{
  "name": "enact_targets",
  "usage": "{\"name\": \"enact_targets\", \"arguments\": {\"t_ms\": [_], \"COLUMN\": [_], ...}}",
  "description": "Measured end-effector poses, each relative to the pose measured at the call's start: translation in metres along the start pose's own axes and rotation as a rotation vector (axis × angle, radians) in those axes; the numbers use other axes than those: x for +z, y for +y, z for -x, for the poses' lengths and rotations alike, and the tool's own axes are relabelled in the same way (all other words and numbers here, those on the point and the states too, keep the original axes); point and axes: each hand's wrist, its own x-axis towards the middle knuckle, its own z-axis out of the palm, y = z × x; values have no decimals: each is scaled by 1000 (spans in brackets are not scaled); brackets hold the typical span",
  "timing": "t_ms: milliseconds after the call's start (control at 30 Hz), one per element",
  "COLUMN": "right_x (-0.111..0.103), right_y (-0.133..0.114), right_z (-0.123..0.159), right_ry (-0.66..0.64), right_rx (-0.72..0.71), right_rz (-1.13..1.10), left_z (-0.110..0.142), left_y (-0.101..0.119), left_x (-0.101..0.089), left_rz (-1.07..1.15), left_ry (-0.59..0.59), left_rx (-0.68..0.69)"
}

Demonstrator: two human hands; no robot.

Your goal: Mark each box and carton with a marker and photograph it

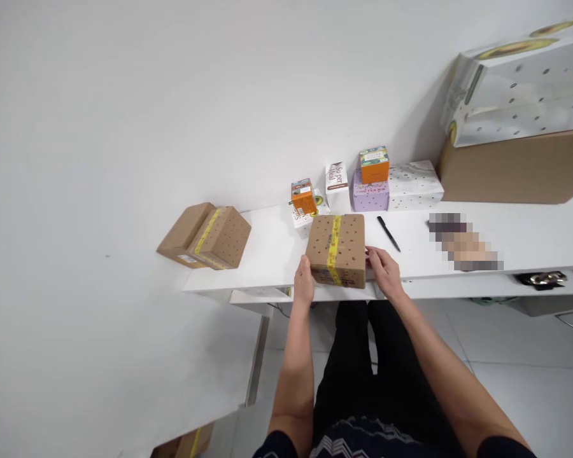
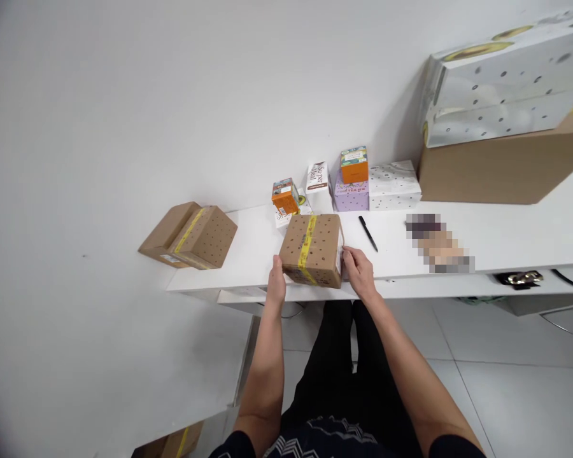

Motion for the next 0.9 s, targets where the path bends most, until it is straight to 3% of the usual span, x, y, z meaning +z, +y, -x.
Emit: {"name": "enact_targets", "arguments": {"t_ms": [67,267,433,633,733,800,900], "right_x": [-3,-2,4,5,1,-3,-9], "right_y": [2,5,11,6,-7,-16,-26], "right_z": [-3,-3,-8,-19,-12,-3,8], "right_ry": [20,78,288,39,63,142,216], "right_rx": [32,5,-15,26,-36,-105,-201], "right_rz": [-19,-26,-26,16,-107,-171,-211], "left_z": [-4,-34,-59,-71,-75,-78,-82], "left_y": [1,-2,1,5,-2,-9,-17], "left_x": [7,3,-1,-4,-5,-2,8], "left_rz": [45,167,325,461,443,385,317], "left_ry": [-29,-25,-90,-112,-135,-111,22], "left_rx": [10,-231,-345,-424,-486,-483,-321]}}
